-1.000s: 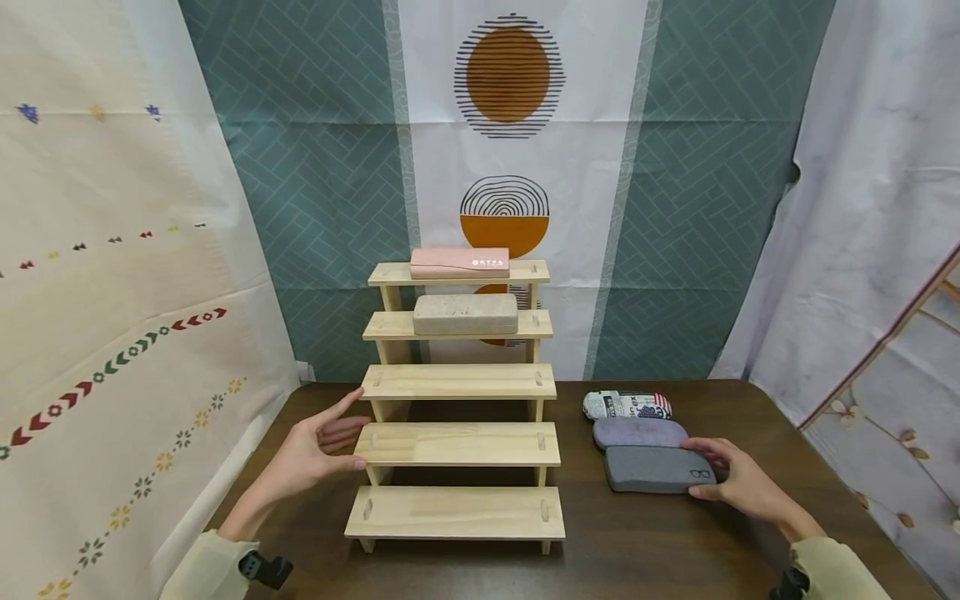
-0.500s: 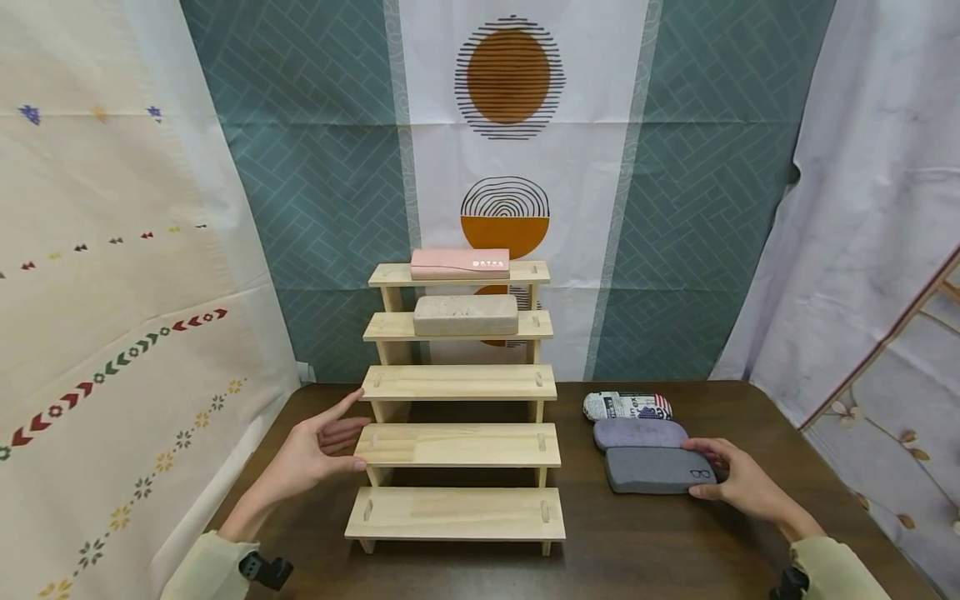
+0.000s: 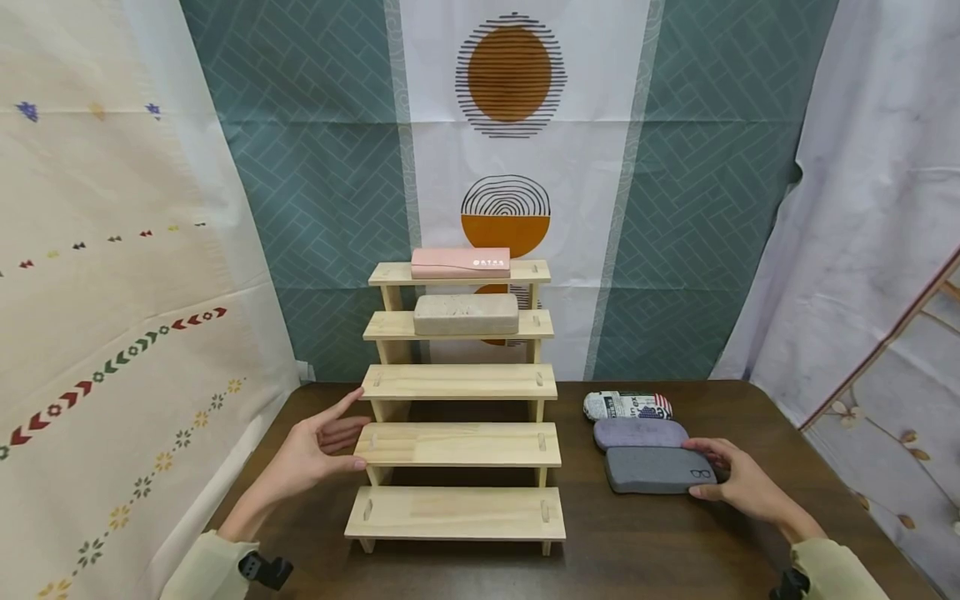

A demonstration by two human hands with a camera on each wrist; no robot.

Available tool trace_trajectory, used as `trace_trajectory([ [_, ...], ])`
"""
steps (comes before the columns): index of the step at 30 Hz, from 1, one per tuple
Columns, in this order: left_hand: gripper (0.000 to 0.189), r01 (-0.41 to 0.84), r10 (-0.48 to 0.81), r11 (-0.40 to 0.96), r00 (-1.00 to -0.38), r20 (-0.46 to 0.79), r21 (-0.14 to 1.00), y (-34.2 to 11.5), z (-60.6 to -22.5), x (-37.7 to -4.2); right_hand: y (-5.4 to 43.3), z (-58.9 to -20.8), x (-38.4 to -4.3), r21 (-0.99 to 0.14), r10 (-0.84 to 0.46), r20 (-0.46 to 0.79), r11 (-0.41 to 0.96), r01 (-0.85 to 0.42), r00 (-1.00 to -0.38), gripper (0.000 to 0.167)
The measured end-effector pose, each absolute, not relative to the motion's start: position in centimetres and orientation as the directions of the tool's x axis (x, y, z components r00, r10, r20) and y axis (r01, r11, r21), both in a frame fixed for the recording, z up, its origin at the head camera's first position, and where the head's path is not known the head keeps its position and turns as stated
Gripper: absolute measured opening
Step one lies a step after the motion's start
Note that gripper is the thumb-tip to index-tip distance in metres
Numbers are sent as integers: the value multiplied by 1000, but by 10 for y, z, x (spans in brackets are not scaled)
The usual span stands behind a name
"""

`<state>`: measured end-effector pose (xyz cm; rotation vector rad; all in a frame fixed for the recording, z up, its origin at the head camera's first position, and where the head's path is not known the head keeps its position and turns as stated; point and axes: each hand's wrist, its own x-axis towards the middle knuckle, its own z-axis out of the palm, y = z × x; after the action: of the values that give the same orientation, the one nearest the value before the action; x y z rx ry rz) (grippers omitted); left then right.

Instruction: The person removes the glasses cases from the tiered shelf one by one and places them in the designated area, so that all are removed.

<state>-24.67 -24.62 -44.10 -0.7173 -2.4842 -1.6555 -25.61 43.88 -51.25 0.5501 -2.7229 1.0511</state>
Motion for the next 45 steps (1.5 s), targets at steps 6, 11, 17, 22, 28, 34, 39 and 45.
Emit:
trace_trajectory([
  [6,105,414,342,298,-888,308,860,-246,-441,-246,436,-506,-249,-624,-264,320,664,-412,-910,66],
  [11,105,413,340,300,-888,308,860,-246,-441,-246,429,-498,-243,-594,-284,406,641,-487,-869,68],
  [17,105,419,341,306,-887,312,855,-246,-441,-247,410,-487,-234,-540,-295,466,653,-532,-834,70],
  [22,104,418,342,313,-887,310,853,-246,-441,-247,384,-473,-224,-505,-322,487,655,-562,-812,72],
  [28,105,426,338,318,-885,318,847,-247,-442,-247,352,-454,-217,-503,-348,483,641,-580,-804,71],
  [34,105,429,340,320,-884,320,845,-247,-443,-247,324,-440,-214,-501,-366,480,631,-592,-797,69],
  [39,105,427,341,316,-885,319,847,-247,-443,-247,302,-428,-212,-506,-390,454,627,-592,-801,66],
  [45,105,423,339,319,-887,314,848,-247,-442,-248,280,-416,-213,-494,-434,475,589,-640,-765,60],
])
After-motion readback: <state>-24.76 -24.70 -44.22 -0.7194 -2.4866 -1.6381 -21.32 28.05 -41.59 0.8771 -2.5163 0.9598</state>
